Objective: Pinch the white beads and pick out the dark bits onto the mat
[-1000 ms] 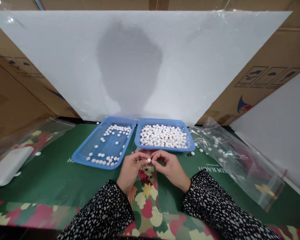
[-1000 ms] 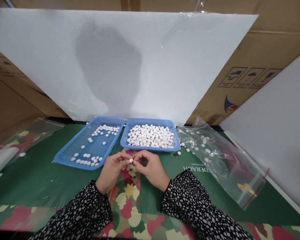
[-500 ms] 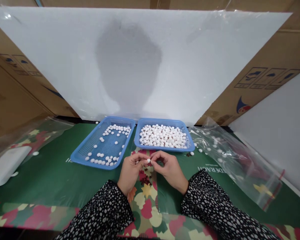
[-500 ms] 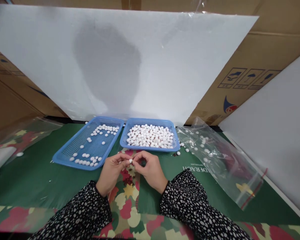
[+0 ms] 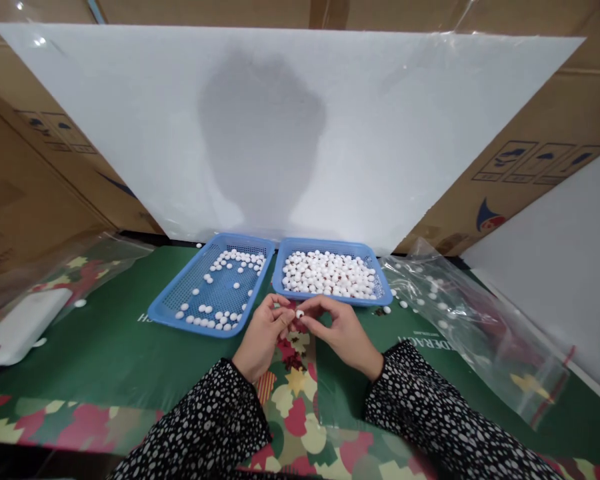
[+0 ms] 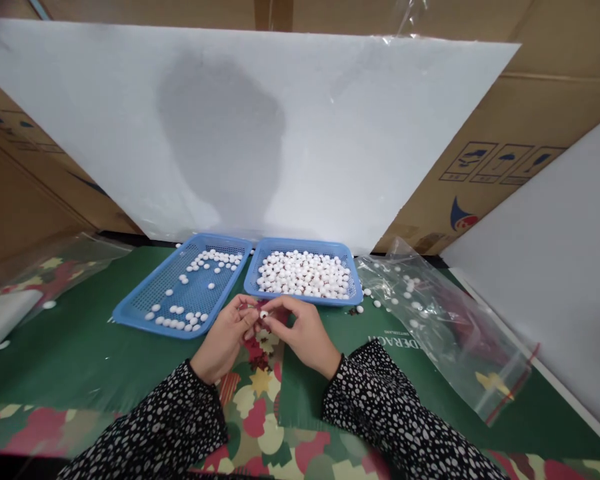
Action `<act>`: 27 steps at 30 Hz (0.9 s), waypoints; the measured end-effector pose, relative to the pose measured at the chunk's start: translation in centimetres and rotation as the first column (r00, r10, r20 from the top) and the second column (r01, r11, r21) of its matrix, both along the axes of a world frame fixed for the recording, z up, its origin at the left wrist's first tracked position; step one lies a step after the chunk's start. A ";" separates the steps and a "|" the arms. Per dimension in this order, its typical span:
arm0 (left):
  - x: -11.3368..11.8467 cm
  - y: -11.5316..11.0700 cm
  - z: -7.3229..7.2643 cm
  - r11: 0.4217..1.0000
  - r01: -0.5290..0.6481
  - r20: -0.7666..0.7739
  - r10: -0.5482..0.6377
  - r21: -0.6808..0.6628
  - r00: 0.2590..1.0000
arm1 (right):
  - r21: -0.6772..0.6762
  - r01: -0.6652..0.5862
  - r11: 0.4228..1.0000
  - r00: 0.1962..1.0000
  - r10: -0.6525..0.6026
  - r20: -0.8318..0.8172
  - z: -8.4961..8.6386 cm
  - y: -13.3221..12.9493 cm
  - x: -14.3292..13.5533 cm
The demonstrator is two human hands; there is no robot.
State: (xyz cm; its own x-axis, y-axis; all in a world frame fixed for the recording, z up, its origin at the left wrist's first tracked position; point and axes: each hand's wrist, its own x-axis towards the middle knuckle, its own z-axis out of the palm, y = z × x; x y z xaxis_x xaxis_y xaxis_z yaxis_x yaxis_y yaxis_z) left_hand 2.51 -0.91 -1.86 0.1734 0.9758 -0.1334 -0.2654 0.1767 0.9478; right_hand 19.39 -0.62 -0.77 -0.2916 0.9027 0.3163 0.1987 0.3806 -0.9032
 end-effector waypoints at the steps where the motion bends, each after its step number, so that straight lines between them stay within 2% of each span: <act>1: -0.1 0.1 0.0 1.000 -0.010 -0.008 0.010 -0.001 1.000 | 0.039 0.026 0.999 0.999 -0.027 0.018 0.5 0.6 -0.1; 3: -0.2 0.2 0.0 1.000 -0.030 -0.016 0.030 0.003 0.999 | 0.154 0.111 0.982 0.992 -0.120 0.048 1.5 2.1 -0.2; 6: -0.4 0.5 -0.3 0.997 -0.069 -0.004 0.069 0.035 0.998 | 0.361 0.238 0.902 0.950 -0.293 0.106 2.3 4.4 -0.1; 8: -0.4 0.5 -0.5 0.991 -0.110 -0.012 0.111 0.082 0.994 | 0.444 0.218 0.869 0.932 -0.320 0.171 2.0 4.6 0.1; 9: -0.4 0.6 -0.6 0.986 -0.126 -0.022 0.129 0.105 0.991 | 0.456 0.161 0.875 0.935 -0.283 0.214 1.5 4.3 0.2; 12: -0.3 0.5 -0.6 0.979 -0.151 -0.050 0.159 0.138 0.986 | 0.354 -0.104 0.929 0.930 -0.035 0.365 -0.7 2.0 0.3; 14: -0.3 0.3 -0.5 0.984 -0.138 -0.057 0.145 0.116 0.988 | 0.236 -0.155 0.959 0.898 0.038 0.438 -2.1 0.6 0.3; 17: -0.3 0.2 -0.2 0.995 -0.059 -0.086 0.065 0.076 0.994 | 0.137 -0.130 0.982 0.858 0.042 0.512 -3.5 -0.5 0.1; 19: -0.3 0.2 -0.2 0.998 -0.025 -0.090 0.030 0.061 0.995 | 0.129 -0.120 0.984 0.837 0.030 0.547 -3.9 -0.6 -0.1; 22: -0.3 0.3 -0.2 0.999 -0.036 -0.020 0.037 0.041 0.999 | 0.145 -0.117 0.982 0.829 0.016 0.559 -4.0 -0.6 -0.2; 24: -0.3 0.3 -0.2 0.999 -0.036 0.050 0.035 0.022 0.998 | 0.169 -0.106 0.980 0.863 0.006 0.505 -3.7 -0.5 0.1; 27: -0.3 0.4 -0.3 0.999 -0.033 0.137 0.035 -0.021 0.990 | 0.220 -0.008 0.975 0.959 -0.055 0.279 -2.7 -0.3 0.6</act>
State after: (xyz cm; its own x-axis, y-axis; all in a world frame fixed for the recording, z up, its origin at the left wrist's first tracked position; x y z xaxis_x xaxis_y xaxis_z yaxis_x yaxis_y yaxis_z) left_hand 2.22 -0.55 -2.14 0.1581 0.9789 -0.1291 -0.3989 0.1829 0.8986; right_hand 20.04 -0.93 -3.48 -0.3766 0.8292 0.4131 0.4443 0.5530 -0.7049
